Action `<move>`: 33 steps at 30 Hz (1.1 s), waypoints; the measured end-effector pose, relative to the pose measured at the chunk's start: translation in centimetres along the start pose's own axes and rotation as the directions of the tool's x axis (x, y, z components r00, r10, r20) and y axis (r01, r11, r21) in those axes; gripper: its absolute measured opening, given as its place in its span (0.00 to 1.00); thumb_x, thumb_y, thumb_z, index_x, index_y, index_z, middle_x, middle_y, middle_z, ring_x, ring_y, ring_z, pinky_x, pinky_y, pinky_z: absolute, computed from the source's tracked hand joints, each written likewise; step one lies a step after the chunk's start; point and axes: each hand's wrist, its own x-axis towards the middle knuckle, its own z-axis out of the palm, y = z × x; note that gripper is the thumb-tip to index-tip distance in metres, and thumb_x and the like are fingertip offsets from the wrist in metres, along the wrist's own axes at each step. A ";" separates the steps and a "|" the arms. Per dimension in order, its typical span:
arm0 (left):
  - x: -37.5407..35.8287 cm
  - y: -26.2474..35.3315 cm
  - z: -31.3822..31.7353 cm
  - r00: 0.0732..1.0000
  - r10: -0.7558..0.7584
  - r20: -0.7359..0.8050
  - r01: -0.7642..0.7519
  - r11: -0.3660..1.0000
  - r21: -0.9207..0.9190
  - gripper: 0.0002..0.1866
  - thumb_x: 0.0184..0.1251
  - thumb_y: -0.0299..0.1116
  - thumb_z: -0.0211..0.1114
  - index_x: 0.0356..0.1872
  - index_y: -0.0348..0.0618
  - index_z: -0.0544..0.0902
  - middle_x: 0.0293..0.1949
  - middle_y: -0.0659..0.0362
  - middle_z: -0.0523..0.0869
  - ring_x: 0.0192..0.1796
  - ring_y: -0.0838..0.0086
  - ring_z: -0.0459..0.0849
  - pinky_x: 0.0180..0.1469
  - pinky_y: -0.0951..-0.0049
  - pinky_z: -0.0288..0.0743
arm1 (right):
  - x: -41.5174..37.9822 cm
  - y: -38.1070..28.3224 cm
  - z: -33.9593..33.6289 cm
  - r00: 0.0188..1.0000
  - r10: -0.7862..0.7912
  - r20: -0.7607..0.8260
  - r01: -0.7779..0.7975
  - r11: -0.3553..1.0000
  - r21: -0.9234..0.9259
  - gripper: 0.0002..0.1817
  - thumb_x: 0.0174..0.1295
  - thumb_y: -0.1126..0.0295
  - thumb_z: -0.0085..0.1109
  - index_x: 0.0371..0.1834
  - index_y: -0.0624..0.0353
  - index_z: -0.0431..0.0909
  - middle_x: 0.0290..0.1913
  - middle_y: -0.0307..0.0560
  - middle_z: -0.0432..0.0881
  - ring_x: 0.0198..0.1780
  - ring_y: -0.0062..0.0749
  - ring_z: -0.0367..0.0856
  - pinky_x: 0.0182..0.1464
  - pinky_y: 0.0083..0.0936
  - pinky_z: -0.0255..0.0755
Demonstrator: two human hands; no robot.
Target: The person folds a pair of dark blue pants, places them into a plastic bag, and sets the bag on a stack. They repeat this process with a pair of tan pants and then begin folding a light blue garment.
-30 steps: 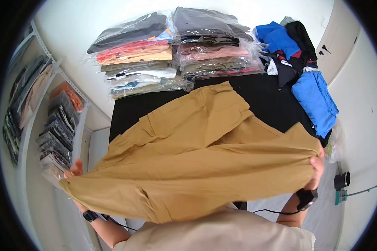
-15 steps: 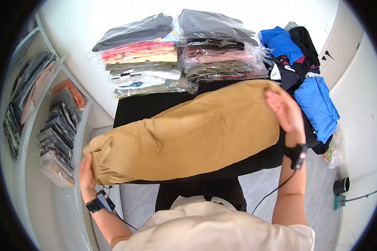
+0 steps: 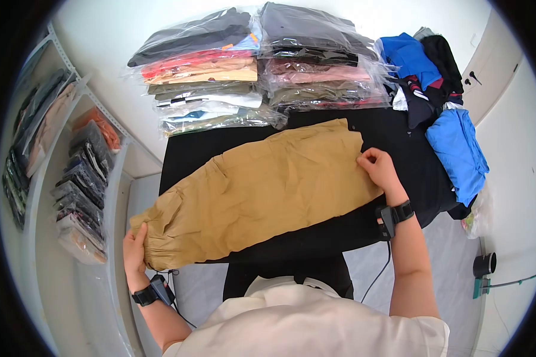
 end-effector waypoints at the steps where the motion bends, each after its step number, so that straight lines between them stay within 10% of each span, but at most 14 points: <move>1: -0.1 -0.1 -0.2 0.999 0.021 -0.025 -0.022 0.999 -0.045 0.20 0.75 0.39 0.65 0.60 0.36 0.79 0.53 0.57 0.87 0.52 0.73 0.85 0.57 0.72 0.77 | 0.2 0.2 -0.1 1.000 0.007 -0.001 -0.007 1.000 -0.002 0.14 0.57 0.65 0.72 0.37 0.65 0.82 0.33 0.44 0.84 0.37 0.26 0.81 0.41 0.25 0.76; 4: -0.1 -1.2 -1.1 1.000 -0.008 -0.029 0.007 0.998 -0.060 0.22 0.76 0.41 0.63 0.63 0.36 0.77 0.57 0.56 0.85 0.56 0.72 0.83 0.60 0.72 0.75 | 0.5 0.4 0.0 0.990 0.056 -0.133 -0.040 0.993 0.115 0.12 0.57 0.66 0.71 0.36 0.64 0.81 0.32 0.43 0.84 0.36 0.25 0.81 0.41 0.24 0.76; 8: -1.2 -1.0 -0.8 0.997 -0.075 0.014 0.074 0.996 0.052 0.30 0.78 0.47 0.59 0.71 0.38 0.70 0.67 0.55 0.77 0.66 0.69 0.76 0.66 0.70 0.69 | 1.2 -0.5 -0.1 0.994 0.092 0.062 -0.104 0.964 0.244 0.32 0.56 0.59 0.76 0.55 0.74 0.76 0.45 0.52 0.85 0.45 0.33 0.85 0.49 0.26 0.79; 15: -1.0 -1.6 -2.0 0.995 -0.092 0.035 0.090 0.994 0.054 0.28 0.78 0.44 0.60 0.70 0.37 0.70 0.66 0.56 0.77 0.66 0.70 0.75 0.68 0.71 0.67 | 0.4 -4.2 -0.3 0.936 0.287 0.201 -0.332 0.912 0.243 0.26 0.60 0.61 0.72 0.52 0.73 0.79 0.41 0.47 0.86 0.39 0.27 0.85 0.43 0.24 0.79; 22: -1.3 -0.4 -2.6 0.997 -0.021 0.081 0.032 0.989 -0.146 0.24 0.77 0.39 0.61 0.67 0.38 0.73 0.63 0.58 0.81 0.64 0.73 0.78 0.65 0.72 0.70 | 1.0 -2.5 0.2 0.951 0.116 0.287 -0.245 0.849 0.468 0.17 0.64 0.69 0.68 0.51 0.68 0.82 0.42 0.43 0.87 0.39 0.23 0.85 0.44 0.22 0.79; 33: -2.8 1.3 -1.4 0.990 0.142 -0.014 -0.142 0.990 -0.008 0.20 0.76 0.36 0.63 0.62 0.36 0.78 0.56 0.60 0.85 0.56 0.78 0.81 0.61 0.74 0.71 | -0.2 -3.5 -0.8 0.995 0.011 0.100 -0.088 0.578 0.811 0.42 0.62 0.85 0.59 0.81 0.55 0.54 0.67 0.50 0.75 0.61 0.33 0.79 0.61 0.27 0.75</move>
